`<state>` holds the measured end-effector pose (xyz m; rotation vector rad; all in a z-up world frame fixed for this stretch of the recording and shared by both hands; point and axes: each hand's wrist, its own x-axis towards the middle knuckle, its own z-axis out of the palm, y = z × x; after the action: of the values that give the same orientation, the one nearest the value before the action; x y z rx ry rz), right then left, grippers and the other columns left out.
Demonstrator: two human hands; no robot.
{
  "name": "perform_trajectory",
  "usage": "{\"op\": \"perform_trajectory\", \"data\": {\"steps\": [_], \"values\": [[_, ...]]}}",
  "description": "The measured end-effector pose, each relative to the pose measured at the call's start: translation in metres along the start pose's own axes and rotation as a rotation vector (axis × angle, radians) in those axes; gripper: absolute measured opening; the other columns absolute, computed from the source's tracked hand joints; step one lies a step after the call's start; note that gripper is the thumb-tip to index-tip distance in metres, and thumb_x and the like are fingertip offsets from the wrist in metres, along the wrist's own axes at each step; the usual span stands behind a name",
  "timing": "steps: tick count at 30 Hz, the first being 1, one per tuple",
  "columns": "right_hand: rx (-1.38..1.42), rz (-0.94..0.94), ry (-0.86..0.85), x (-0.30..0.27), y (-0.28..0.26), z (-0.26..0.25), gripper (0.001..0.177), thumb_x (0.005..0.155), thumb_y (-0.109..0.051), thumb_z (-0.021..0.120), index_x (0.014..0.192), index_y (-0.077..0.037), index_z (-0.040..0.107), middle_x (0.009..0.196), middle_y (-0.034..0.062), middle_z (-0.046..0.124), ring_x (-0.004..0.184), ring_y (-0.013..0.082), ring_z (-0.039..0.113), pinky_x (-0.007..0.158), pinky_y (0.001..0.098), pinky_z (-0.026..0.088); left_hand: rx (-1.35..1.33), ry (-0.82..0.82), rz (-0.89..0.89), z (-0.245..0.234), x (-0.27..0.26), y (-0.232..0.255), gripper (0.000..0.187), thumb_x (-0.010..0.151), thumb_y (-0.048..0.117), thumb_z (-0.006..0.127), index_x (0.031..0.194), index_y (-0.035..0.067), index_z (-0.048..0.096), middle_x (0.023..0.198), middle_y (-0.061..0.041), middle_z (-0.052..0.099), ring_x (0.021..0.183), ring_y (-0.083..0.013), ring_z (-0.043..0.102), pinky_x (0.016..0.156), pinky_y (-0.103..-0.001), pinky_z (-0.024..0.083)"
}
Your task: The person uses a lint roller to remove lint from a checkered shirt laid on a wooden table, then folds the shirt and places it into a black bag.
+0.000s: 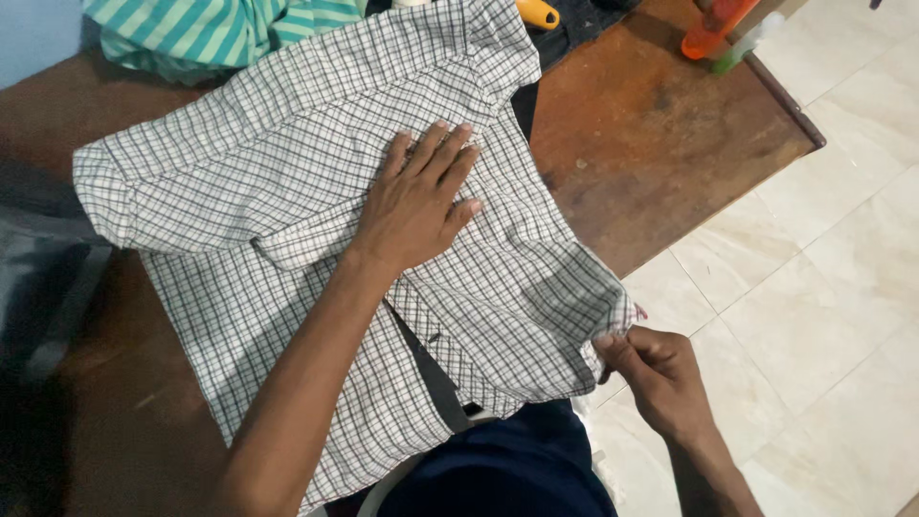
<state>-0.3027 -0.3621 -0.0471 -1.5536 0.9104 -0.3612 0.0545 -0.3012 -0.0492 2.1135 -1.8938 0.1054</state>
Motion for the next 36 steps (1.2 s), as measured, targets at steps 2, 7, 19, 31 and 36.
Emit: {"op": "perform_trajectory", "data": {"steps": [2, 7, 19, 31, 36], "values": [[-0.250, 0.139, -0.077, -0.002, 0.002, -0.012, 0.027, 0.091, -0.010, 0.065, 0.069, 0.006, 0.072, 0.061, 0.0075, 0.069, 0.060, 0.0120, 0.059, 0.056, 0.0311, 0.049, 0.017, -0.020, -0.004, 0.007, -0.002, -0.004, 0.062, 0.106, 0.052, 0.041, 0.152, 0.011, 0.047, 0.165, -0.007, 0.036, 0.152, -0.0291, 0.030, 0.123, -0.057, 0.019], [-0.514, 0.340, -0.345, 0.006, -0.024, -0.027, 0.018, 0.085, -0.014, 0.066, 0.087, -0.004, 0.082, 0.072, 0.0063, 0.083, 0.068, 0.0129, 0.076, 0.066, 0.0313, 0.060, 0.002, -0.003, -0.009, 0.007, 0.000, -0.004, 0.064, 0.104, 0.052, 0.043, 0.152, 0.011, 0.047, 0.164, -0.009, 0.035, 0.151, -0.0306, 0.027, 0.121, -0.059, 0.018], [-0.762, 0.142, 0.032, 0.043, -0.093, -0.003, 0.037, 0.092, -0.042, 0.067, 0.104, -0.009, 0.077, 0.090, 0.0081, 0.081, 0.060, 0.0273, 0.073, 0.061, 0.0413, 0.058, -0.472, -0.124, 0.124, -0.044, -0.083, 0.058, 0.023, 0.089, 0.018, 0.069, 0.107, 0.004, 0.071, 0.124, -0.011, 0.058, 0.126, -0.0282, 0.053, 0.115, -0.050, 0.042], [-0.920, 0.464, -0.447, 0.058, -0.094, 0.003, 0.036, 0.087, -0.046, 0.073, 0.102, -0.014, 0.081, 0.087, 0.0073, 0.085, 0.082, 0.0212, 0.079, 0.077, 0.0404, 0.063, -0.479, -0.155, 0.172, -0.055, -0.142, 0.081, 0.022, 0.081, 0.017, 0.074, 0.101, 0.006, 0.075, 0.133, -0.018, 0.055, 0.132, -0.0351, 0.047, 0.115, -0.062, 0.029], [-0.794, 0.359, -0.463, 0.055, -0.081, -0.010, 0.033, 0.088, -0.040, 0.071, 0.106, -0.013, 0.081, 0.087, 0.0072, 0.081, 0.083, 0.0201, 0.079, 0.079, 0.0379, 0.062, -0.339, -0.112, 0.198, -0.041, -0.146, 0.086, 0.012, 0.090, 0.004, 0.063, 0.099, 0.003, 0.072, 0.130, -0.013, 0.061, 0.131, -0.0282, 0.051, 0.120, -0.054, 0.036]]}}
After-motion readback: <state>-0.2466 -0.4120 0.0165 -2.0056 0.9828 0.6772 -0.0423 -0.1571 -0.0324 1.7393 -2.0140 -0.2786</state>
